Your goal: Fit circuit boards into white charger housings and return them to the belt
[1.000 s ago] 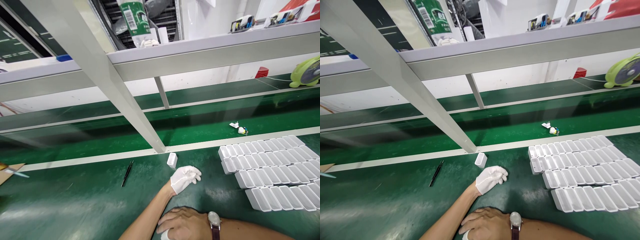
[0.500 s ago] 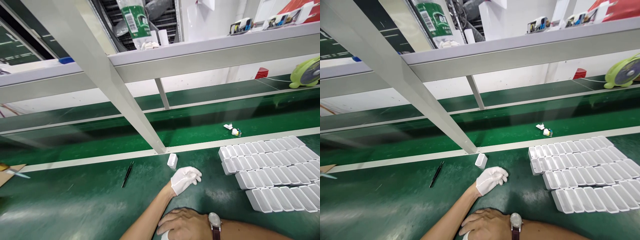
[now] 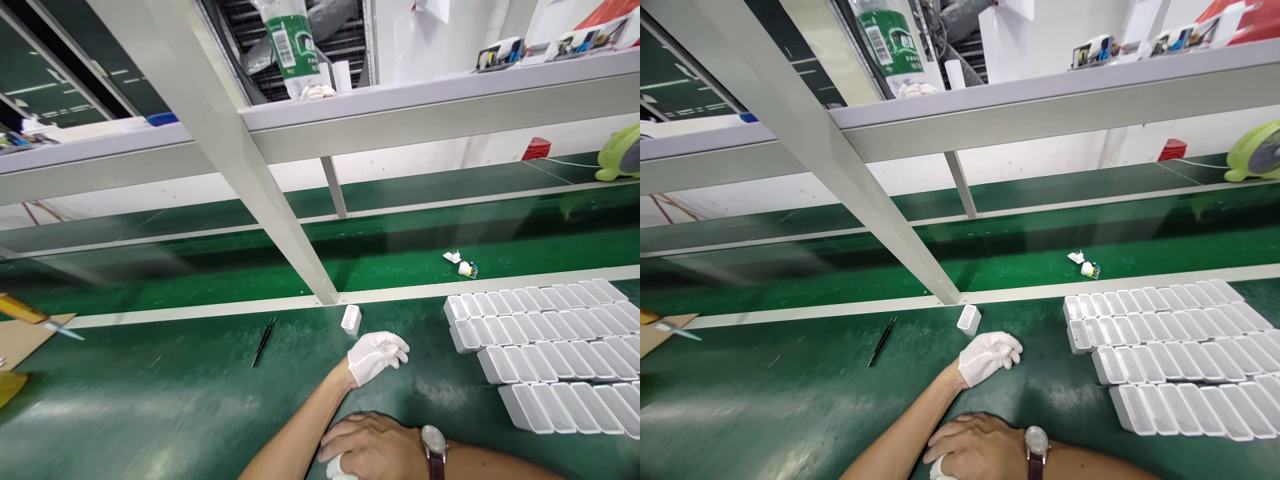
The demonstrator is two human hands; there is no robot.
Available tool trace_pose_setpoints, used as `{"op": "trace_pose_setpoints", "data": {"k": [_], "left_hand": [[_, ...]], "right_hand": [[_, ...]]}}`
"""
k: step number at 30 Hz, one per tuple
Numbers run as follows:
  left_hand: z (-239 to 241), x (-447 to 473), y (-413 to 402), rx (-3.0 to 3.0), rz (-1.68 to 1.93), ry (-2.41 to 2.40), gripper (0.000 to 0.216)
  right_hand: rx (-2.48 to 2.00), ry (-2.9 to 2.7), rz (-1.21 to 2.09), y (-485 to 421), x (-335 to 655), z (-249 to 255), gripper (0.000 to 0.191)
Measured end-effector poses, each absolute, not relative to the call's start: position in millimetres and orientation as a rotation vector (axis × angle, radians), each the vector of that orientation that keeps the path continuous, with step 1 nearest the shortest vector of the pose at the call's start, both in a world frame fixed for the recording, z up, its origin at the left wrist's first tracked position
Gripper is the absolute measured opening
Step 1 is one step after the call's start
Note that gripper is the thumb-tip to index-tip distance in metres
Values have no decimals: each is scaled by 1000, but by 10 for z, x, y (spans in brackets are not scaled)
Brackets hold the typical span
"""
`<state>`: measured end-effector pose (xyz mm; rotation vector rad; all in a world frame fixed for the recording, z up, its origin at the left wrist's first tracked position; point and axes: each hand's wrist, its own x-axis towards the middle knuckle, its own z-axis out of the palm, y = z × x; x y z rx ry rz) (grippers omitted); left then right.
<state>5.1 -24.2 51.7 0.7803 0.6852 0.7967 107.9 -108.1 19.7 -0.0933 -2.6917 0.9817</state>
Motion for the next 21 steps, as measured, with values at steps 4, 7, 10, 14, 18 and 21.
{"op": "trace_pose_setpoints", "data": {"k": [4, 7, 10, 14, 18, 21], "left_hand": [[505, 54, -240, 779, 814, 676, 39], [467, 52, -244, 779, 816, 670, 38], [437, 52, -245, 778, 818, 666, 37], [421, 48, -247, 774, 822, 662, 35], [400, 32, -252, 781, 813, 654, 34], [383, 21, -252, 790, 808, 653, 34]], "right_hand": [[-90, -2654, 1012, -1081, 1068, 179, 27], [-88, -2616, 1092, -1090, 1053, 141, 26], [-191, -2548, 1227, -1107, 1049, 130, 26], [-187, -2521, 1290, -1108, 1053, 136, 28], [-123, -2526, 1282, -1086, 1045, 100, 26], [-119, -2519, 1283, -1082, 1045, 80, 27]]}}
